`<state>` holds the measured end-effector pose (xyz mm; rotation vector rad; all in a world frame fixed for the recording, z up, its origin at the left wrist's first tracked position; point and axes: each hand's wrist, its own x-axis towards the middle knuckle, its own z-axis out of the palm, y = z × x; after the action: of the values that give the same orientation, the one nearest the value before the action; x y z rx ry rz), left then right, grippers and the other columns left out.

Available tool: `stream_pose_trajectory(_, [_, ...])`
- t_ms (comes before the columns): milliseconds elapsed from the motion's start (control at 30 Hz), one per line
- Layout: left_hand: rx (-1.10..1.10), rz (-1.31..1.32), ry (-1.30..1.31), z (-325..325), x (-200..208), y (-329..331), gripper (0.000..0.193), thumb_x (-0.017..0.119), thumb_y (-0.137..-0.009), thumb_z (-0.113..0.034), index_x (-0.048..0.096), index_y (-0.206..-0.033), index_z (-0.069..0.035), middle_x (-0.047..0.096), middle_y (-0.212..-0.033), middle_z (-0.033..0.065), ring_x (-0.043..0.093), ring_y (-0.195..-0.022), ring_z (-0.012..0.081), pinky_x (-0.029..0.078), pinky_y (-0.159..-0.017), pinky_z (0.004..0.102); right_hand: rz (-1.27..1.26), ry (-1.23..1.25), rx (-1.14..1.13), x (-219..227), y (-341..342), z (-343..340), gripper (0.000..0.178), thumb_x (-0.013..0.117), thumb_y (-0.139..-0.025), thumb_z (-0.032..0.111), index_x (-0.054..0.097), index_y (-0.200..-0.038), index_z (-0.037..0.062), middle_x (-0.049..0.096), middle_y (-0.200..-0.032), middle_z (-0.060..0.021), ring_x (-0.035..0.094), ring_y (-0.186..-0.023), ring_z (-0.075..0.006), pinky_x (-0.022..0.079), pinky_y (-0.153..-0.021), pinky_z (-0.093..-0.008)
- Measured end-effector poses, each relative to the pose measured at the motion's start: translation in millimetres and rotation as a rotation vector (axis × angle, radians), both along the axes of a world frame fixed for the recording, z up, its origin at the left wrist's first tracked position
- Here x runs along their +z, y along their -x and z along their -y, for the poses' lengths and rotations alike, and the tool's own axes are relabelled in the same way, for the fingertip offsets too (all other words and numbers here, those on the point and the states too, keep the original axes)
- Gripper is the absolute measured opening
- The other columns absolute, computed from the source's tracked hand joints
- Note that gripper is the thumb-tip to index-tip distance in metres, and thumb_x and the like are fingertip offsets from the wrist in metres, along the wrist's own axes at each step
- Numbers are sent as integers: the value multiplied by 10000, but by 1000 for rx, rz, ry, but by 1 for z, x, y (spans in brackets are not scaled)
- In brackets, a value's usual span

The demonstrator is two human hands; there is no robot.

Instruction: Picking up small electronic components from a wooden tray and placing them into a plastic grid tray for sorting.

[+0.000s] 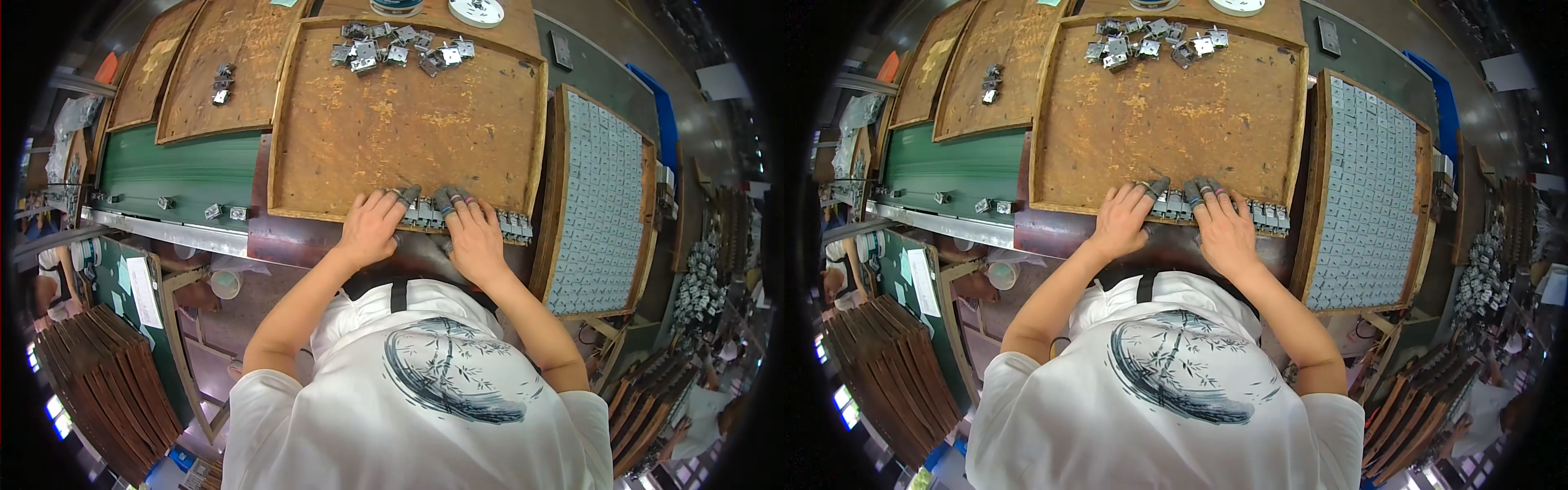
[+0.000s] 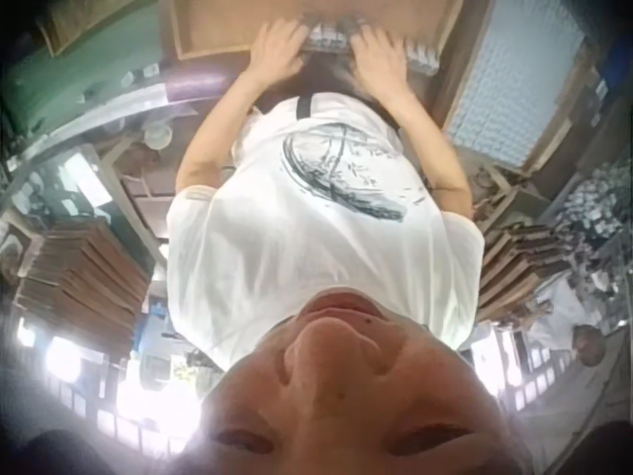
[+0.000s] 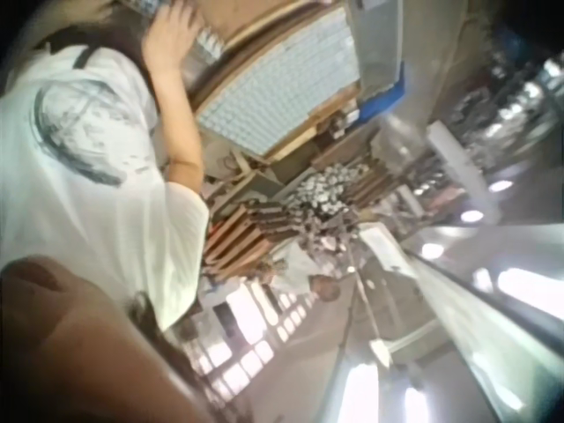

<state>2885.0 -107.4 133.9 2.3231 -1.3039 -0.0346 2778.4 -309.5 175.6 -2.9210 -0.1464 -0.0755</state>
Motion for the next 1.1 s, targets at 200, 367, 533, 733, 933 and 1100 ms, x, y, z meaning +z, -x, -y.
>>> stream_pose_trajectory(200, [114, -147, -37, 5, 10, 10, 590, 692, -556, -50, 555, -1129, -30, 561, -1162, 145, 506, -1101, 332, 420, -872, 442, -28, 22, -46, 1, 1, -9, 532, 756, -649, 184, 591, -1131, 32, 564, -1266, -167, 529, -1171, -317, 340, -1062, -468])
stream_pose_trajectory(367, [153, -221, 53, -23, 42, 4, 824, 749, -615, -151, 459, -1383, -89, 531, -1204, 177, 464, -1169, 367, 395, -964, 470, 5, 28, -110, 33, 6, -7, 617, 770, -702, 327, 576, -1195, 10, 512, -1281, -206, 445, -1222, -380, 278, -1081, -519])
stream_pose_trajectory(533, [947, 91, 63, -114, 41, -57, 400, 652, -788, -265, 587, -1151, -109, 640, -955, 212, 600, -931, 413, 478, -757, 489, 244, -88, -356, 54, 29, 59, 680, 749, -789, 233, 472, -1369, 9, 457, -1368, -225, 388, -1271, -419, 286, -1083, -491])
stream_pose_trajectory(733, [1314, -165, -580, -191, 22, -111, 551, 571, -821, -397, 530, -1324, -176, 679, -1049, 236, 654, -972, 432, 516, -808, 550, 399, -5, -795, 66, 85, 175, 613, 705, -845, 179, 457, -1369, -17, 500, -1342, -228, 426, -1272, -385, 323, -1075, -447])
stream_pose_trajectory(933, [1303, -350, -288, -315, -40, -132, 523, 533, -848, -418, 662, -1157, -17, 667, -1125, 227, 614, -1048, 415, 458, -922, 468, 567, -302, -1251, 27, 152, 321, 488, 684, -836, 254, 584, -1253, 21, 648, -1144, -204, 589, -1094, -370, 437, -965, -406])
stream_pose_trajectory(1100, [1256, -399, 50, -327, -72, -183, 523, 524, -855, -313, 595, -1222, 53, 676, -1114, 212, 634, -966, 331, 474, -861, 405, 339, -366, -1447, -14, 198, 401, 397, 661, -865, 308, 649, -1142, 24, 676, -932, -111, 618, -862, -215, 480, -799, -333])
